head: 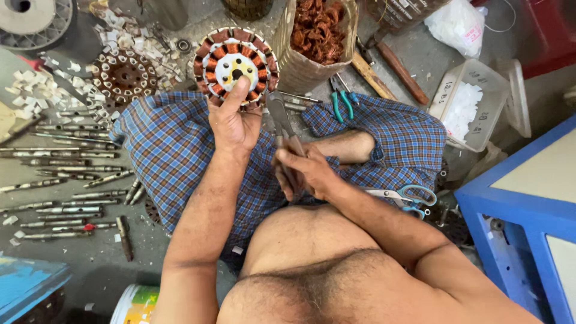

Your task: The person sits on the floor and uses pliers and shears to remove copper windings from a motor stator. They repeatedly pull and cut the wires, placing the removed copper into a nearby container.

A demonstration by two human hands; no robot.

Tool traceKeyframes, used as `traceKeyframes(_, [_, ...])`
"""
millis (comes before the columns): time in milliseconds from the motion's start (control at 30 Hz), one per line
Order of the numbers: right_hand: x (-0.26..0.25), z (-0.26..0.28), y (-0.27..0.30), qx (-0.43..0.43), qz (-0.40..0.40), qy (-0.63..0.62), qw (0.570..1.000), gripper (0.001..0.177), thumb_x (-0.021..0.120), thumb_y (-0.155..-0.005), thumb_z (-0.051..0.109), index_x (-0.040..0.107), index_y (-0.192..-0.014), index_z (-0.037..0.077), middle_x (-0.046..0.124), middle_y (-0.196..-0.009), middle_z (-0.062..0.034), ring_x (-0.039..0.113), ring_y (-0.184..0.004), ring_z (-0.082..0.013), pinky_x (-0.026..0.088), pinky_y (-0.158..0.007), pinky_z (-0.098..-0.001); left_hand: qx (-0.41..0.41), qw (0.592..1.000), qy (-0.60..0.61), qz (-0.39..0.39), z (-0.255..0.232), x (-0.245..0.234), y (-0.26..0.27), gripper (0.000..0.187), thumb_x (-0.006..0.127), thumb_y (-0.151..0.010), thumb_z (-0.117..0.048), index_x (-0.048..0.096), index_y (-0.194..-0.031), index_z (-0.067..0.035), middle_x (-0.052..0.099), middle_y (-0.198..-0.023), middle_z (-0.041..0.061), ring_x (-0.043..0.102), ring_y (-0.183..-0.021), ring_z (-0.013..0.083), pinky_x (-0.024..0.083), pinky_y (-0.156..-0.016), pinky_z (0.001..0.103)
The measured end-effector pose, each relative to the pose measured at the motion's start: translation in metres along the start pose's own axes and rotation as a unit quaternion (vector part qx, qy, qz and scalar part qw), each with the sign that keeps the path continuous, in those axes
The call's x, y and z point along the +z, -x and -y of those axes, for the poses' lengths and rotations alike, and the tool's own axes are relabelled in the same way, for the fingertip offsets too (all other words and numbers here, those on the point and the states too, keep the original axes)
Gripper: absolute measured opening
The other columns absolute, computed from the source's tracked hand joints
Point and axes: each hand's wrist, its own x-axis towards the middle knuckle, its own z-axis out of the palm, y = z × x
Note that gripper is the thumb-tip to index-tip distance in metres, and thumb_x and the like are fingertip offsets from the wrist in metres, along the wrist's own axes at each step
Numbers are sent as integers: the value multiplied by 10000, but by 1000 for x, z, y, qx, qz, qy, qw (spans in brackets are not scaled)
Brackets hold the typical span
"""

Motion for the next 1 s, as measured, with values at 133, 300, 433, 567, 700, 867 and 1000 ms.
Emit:
traceKeyframes(133, [-17,5,7,3,5,23,1000,419,517,-1066,434,583,-948,37,626,-663,-196,669,-502,-345,527,-404,-413,-7,1000,-10,1,-3,-1,1,380,758,-920,57,655,-1262,-74,734,-1180,92,730,-1085,257,640,-915,438])
traceKeyframes(300, [-31,-6,13,20,245,-307,920,470,474,-1151,420,600,-888,52,700,-895,-276,727,-689,-402,629,-570,-495,-44,999,-1,18,0,7,4,395,767,-951,25,627,-1314,-40,717,-1231,129,724,-1119,286,637,-959,464])
traceKeyframes(433, [-34,-5,10,44,372,-373,849,456,488,-1081,371,587,-1376,39,712,-1066,-336,764,-898,-451,637,-700,-545,-75,996,7,53,2,14,8,466,782,-922,-22,602,-1350,-59,710,-1245,131,717,-1138,291,634,-968,512])
traceKeyframes(567, [-28,15,23,-4,298,-143,944,426,545,-1130,326,555,-1397,-6,500,-1494,-376,584,-1356,-513,559,-1017,-654,12,994,-50,101,1,13,6,572,808,-926,-3,560,-1430,-107,690,-1321,110,688,-1251,282,613,-1089,502])
traceKeyframes(700, [-13,26,38,-37,229,-76,970,614,600,-1103,300,397,-1562,-55,372,-1599,-371,504,-1401,-511,471,-1160,-662,38,993,-51,103,6,8,3,617,817,-935,9,531,-1466,-119,677,-1365,99,665,-1257,267,601,-1092,484])
traceKeyframes(867, [-4,30,33,4,226,-151,962,612,586,-1093,320,407,-1548,-49,376,-1595,-375,524,-1377,-521,479,-1095,-692,40,992,-54,103,8,4,4,608,821,-938,5,541,-1458,-139,676,-1369,85,665,-1289,266,601,-1111,483])
traceKeyframes(1000, [-4,34,28,14,230,-180,956,566,564,-1099,336,426,-1547,18,375,-1593,-353,522,-1370,-524,480,-1084,-728,43,988,-70,129,7,2,5,571,811,-974,13,558,-1467,-122,671,-1333,106,664,-1263,263,589,-1107,465])
